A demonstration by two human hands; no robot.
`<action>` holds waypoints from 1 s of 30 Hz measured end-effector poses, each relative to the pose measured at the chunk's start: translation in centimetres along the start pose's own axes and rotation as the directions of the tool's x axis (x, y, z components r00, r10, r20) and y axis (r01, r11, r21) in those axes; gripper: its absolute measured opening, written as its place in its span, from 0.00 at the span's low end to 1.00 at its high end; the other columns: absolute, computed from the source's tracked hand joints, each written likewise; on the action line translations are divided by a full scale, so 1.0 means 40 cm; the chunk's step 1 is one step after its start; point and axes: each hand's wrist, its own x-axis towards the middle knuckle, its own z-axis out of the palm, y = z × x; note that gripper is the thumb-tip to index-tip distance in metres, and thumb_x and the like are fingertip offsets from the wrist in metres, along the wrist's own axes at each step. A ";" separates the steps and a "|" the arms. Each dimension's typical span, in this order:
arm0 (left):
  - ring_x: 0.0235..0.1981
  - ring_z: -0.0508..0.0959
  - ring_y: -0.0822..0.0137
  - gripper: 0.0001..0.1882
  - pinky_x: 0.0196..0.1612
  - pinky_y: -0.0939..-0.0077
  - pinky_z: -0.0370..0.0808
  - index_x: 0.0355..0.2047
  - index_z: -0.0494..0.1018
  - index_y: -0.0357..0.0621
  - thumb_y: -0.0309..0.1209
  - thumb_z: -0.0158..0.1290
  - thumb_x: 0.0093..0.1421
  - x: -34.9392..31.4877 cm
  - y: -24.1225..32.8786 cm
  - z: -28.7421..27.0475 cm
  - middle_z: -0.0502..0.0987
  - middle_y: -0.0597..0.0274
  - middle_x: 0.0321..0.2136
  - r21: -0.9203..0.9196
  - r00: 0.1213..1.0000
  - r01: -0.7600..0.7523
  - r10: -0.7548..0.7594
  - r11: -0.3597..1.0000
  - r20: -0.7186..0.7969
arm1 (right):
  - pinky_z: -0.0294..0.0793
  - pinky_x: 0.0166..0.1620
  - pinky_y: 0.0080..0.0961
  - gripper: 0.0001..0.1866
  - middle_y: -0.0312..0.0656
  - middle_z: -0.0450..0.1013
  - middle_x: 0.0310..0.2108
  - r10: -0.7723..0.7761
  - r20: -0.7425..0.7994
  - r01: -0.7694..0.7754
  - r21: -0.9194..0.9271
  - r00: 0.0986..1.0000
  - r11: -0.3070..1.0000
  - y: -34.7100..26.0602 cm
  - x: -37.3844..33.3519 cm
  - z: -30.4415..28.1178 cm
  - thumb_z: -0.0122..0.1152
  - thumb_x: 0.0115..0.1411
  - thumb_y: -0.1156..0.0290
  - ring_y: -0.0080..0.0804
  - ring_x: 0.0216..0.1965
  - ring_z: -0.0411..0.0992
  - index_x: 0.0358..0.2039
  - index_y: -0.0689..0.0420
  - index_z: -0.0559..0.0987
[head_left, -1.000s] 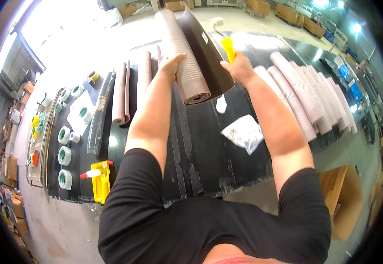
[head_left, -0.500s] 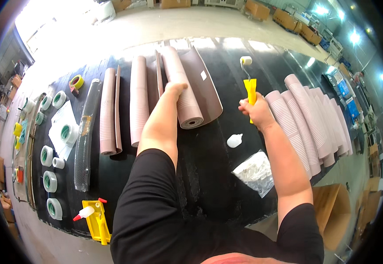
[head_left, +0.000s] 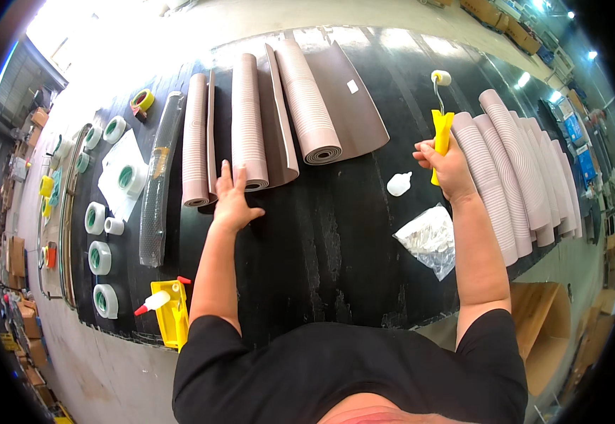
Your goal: The person applies adhesive from a bottle onto small plastic strips and uses a small roller to press the strips onto large brown insulation rolls on a workbench.
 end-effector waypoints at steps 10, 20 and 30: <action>0.65 0.61 0.45 0.36 0.65 0.59 0.64 0.59 0.68 0.55 0.23 0.64 0.48 0.202 -0.102 0.168 0.58 0.46 0.67 -0.107 0.861 -0.210 0.131 0.972 -0.492 | 0.78 0.41 0.24 0.12 0.40 0.75 0.35 0.116 -0.098 -0.106 0.103 0.988 0.989 0.092 -0.242 -0.107 0.64 0.61 0.72 0.27 0.37 0.78 0.41 0.63 0.73; 0.67 0.57 0.44 0.39 0.69 0.57 0.56 0.65 0.57 0.34 0.30 0.60 0.55 0.131 -0.006 0.055 0.60 0.41 0.65 0.177 0.874 -0.079 0.154 0.981 -0.461 | 0.72 0.38 0.24 0.10 0.36 0.73 0.29 0.213 -0.220 -0.210 0.038 0.952 0.977 0.190 -0.633 -0.092 0.67 0.57 0.72 0.24 0.29 0.71 0.37 0.58 0.74; 0.62 0.67 0.47 0.25 0.66 0.56 0.61 0.55 0.68 0.37 0.23 0.58 0.57 -0.224 0.537 0.096 0.72 0.48 0.57 -0.222 0.464 -0.883 0.689 0.414 -0.557 | 0.74 0.35 0.29 0.12 0.39 0.76 0.26 -0.090 -0.787 -0.157 -0.231 0.610 0.960 0.319 -0.717 -0.392 0.70 0.55 0.68 0.36 0.27 0.75 0.33 0.58 0.74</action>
